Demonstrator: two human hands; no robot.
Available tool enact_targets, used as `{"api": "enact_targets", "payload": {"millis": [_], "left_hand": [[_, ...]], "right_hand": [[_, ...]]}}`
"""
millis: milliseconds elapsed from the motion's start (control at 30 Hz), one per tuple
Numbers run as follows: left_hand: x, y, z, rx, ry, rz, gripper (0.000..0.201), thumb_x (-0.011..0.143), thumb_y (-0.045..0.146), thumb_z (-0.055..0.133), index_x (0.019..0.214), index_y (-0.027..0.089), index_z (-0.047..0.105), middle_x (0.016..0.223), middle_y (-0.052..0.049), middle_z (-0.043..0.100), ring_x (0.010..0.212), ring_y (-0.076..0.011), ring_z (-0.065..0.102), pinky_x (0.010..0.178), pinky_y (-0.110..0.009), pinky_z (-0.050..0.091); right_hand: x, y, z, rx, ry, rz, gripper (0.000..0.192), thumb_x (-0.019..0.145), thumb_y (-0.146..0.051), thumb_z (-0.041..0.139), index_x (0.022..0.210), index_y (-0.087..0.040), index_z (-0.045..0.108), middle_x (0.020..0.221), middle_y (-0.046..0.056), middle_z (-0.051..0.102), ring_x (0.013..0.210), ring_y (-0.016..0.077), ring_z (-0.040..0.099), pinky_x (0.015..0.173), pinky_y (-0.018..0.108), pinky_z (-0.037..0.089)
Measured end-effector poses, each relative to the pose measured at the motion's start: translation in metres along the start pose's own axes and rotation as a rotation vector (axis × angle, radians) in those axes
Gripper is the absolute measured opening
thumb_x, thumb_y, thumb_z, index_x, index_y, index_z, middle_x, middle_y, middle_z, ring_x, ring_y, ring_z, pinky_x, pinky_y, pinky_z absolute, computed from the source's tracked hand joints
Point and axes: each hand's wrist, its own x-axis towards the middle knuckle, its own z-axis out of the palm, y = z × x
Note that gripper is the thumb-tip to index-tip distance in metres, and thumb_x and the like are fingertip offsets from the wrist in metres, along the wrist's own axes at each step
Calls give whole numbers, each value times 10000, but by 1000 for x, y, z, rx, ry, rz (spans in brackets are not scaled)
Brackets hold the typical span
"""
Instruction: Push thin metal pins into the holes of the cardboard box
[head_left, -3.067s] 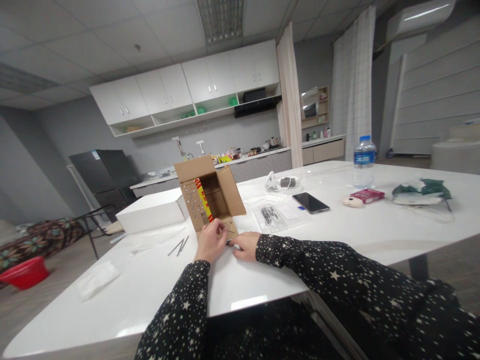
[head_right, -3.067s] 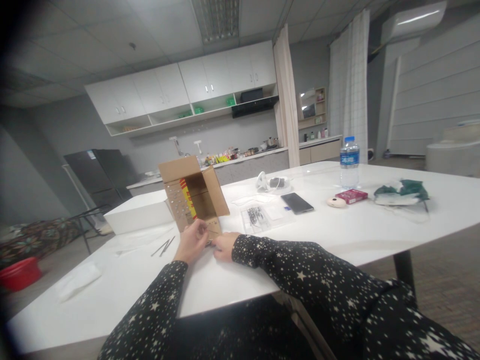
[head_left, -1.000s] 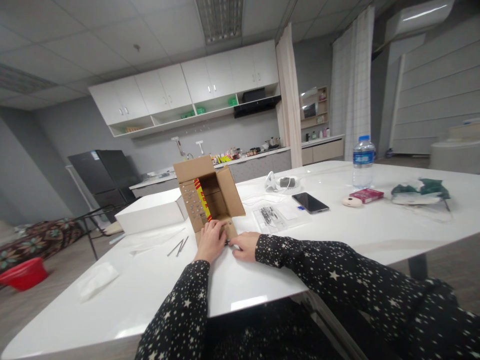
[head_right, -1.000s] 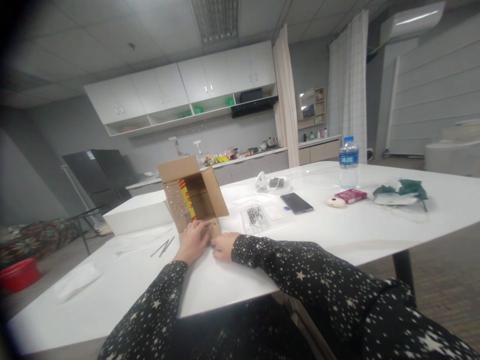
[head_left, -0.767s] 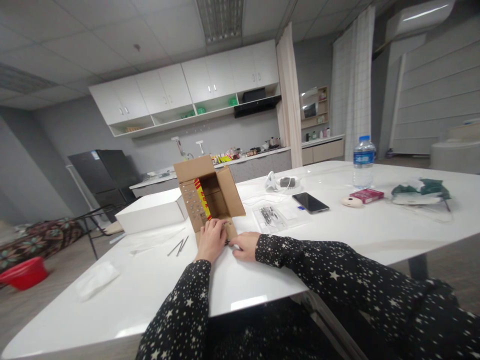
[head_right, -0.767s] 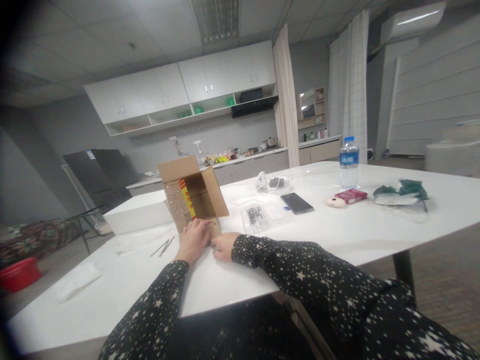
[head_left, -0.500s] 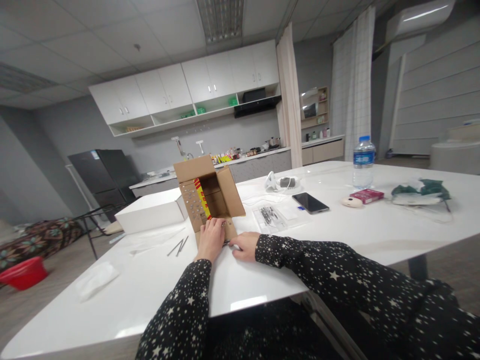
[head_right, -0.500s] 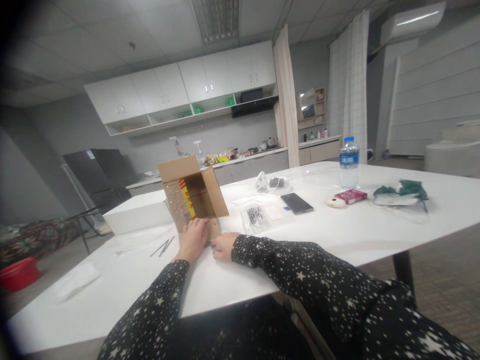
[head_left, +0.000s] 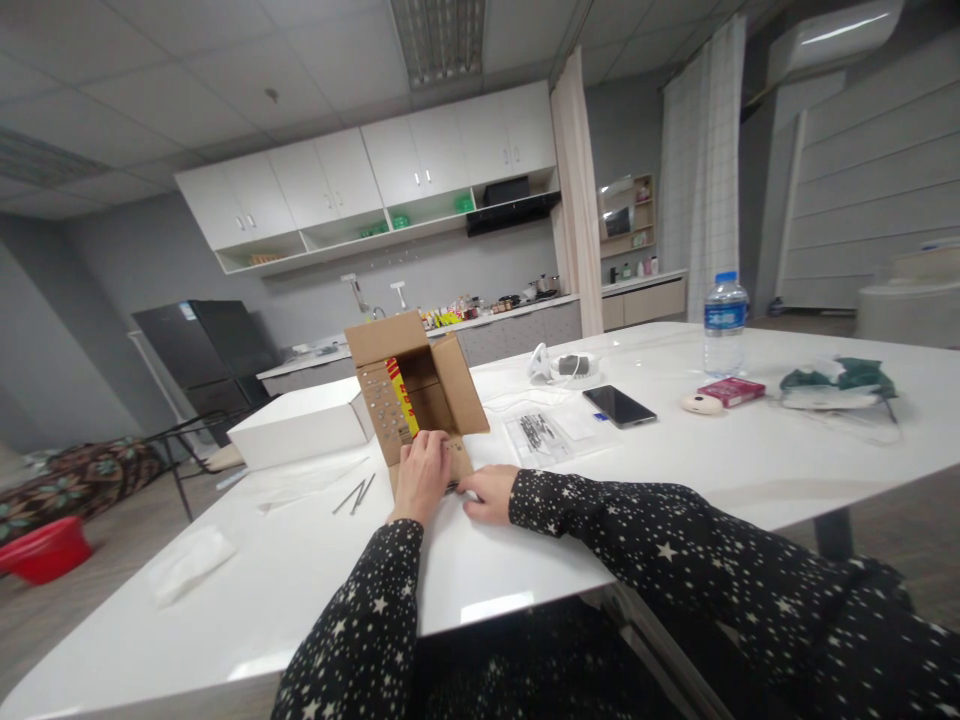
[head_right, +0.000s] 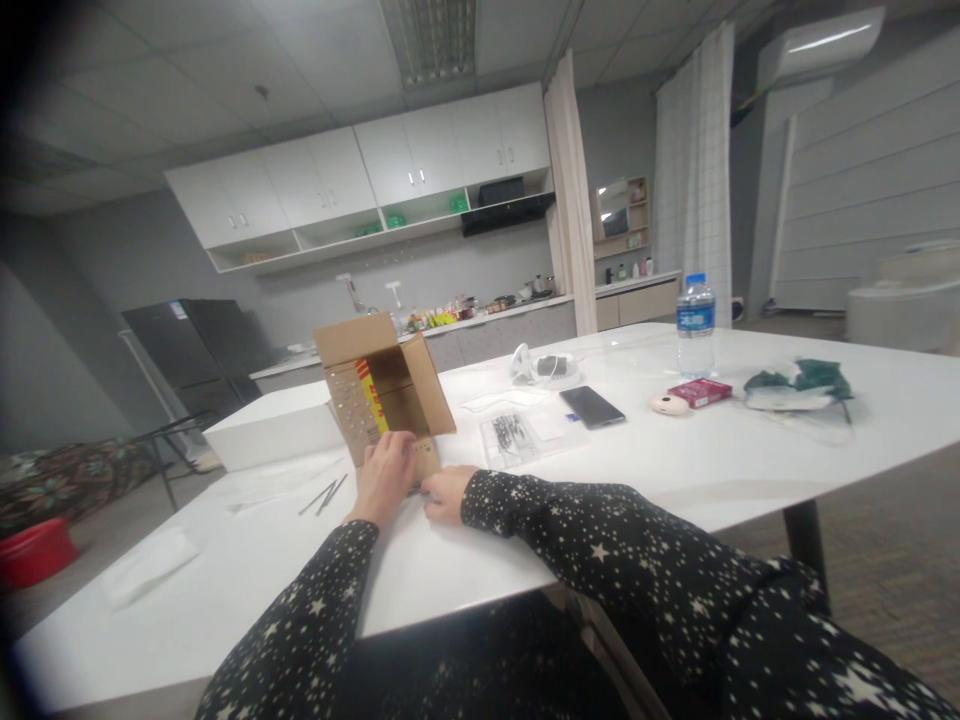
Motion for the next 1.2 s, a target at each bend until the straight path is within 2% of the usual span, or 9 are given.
{"api": "enact_targets", "payload": {"millis": [267, 533, 700, 933, 1100, 1200], "left_hand": [[-3, -5, 2, 11, -1, -55, 175, 852, 243, 412, 932, 211, 565, 975, -61, 576, 932, -205, 553, 804, -355, 368], [-6, -8, 1, 14, -22, -129, 245, 878, 318, 384, 937, 201, 591, 969, -70, 634, 958, -228, 555, 828, -371, 366], [-6, -11, 4, 1, 0, -118, 267, 891, 339, 367, 942, 199, 588, 959, -72, 658, 933, -223, 579, 809, -358, 382], [-3, -5, -1, -102, 53, -131, 266, 915, 335, 324, 978, 202, 546, 859, -51, 681, 808, -198, 626, 792, -334, 408], [-4, -3, -4, -179, 39, -165, 258, 909, 355, 340, 1007, 223, 539, 852, -48, 687, 780, -200, 635, 721, -309, 444], [-6, -2, -3, -276, -8, -132, 240, 894, 368, 377, 998, 234, 547, 873, -36, 688, 807, -181, 640, 699, -279, 459]], "right_hand": [[0, 0, 0, -8, -4, 2, 391, 767, -328, 444, 1092, -214, 630, 908, 81, 699, 856, 236, 639, 681, 300, 456], [1, 0, -1, 11, -8, 0, 375, 769, -317, 446, 1083, -221, 626, 950, 84, 696, 884, 247, 637, 696, 307, 455], [1, 2, 2, 15, -4, -9, 363, 770, -310, 457, 1077, -219, 629, 948, 80, 696, 884, 234, 635, 699, 294, 452], [2, 5, 4, 18, 4, -17, 377, 764, -318, 454, 1082, -217, 631, 930, 80, 699, 872, 239, 639, 702, 300, 458], [4, 4, 5, 2, -3, -4, 382, 766, -327, 463, 1094, -222, 627, 926, 73, 702, 874, 230, 640, 713, 295, 459], [4, 4, 6, -6, -6, 4, 387, 770, -335, 468, 1104, -216, 624, 943, 84, 700, 881, 237, 640, 717, 299, 457]]}}
